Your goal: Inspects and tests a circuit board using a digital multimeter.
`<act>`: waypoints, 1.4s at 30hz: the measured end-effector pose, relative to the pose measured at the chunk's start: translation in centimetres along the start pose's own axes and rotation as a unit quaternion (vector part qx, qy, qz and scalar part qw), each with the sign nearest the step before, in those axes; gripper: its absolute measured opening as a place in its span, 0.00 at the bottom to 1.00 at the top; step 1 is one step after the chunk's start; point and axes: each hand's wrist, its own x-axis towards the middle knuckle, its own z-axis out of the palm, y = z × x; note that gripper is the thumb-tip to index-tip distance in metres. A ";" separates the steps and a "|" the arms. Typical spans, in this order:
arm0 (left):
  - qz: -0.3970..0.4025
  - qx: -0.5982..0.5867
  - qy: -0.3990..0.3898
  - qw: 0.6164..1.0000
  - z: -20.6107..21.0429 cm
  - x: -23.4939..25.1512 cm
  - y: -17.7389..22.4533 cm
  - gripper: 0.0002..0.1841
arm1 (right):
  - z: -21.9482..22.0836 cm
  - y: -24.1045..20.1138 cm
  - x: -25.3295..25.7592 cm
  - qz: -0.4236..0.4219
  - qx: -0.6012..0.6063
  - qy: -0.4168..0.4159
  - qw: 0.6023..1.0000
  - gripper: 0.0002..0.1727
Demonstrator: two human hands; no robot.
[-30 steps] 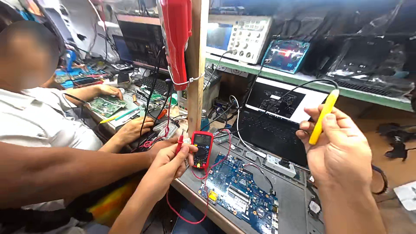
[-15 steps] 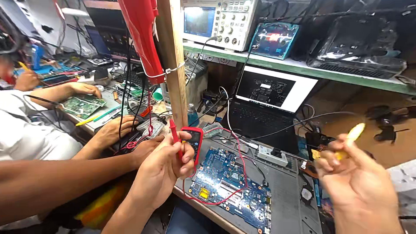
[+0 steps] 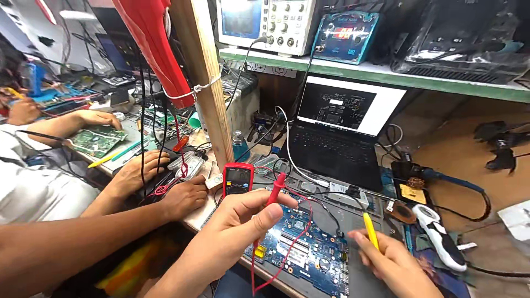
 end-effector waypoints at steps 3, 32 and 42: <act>-0.076 -0.155 0.024 0.985 2.2 0.6 0.7 0.18 | -1.1 0.5 -1.3 0.021 -0.164 0.021 0.986 0.24; -0.137 0.626 0.381 0.666 -3.6 3.3 -10.6 0.66 | 2.2 -7.4 -3.1 -0.130 -0.228 0.170 0.950 0.30; -0.050 0.092 0.234 0.967 -3.4 -1.2 1.1 0.53 | 11.5 -11.1 1.4 -0.319 -0.074 -0.034 0.944 0.56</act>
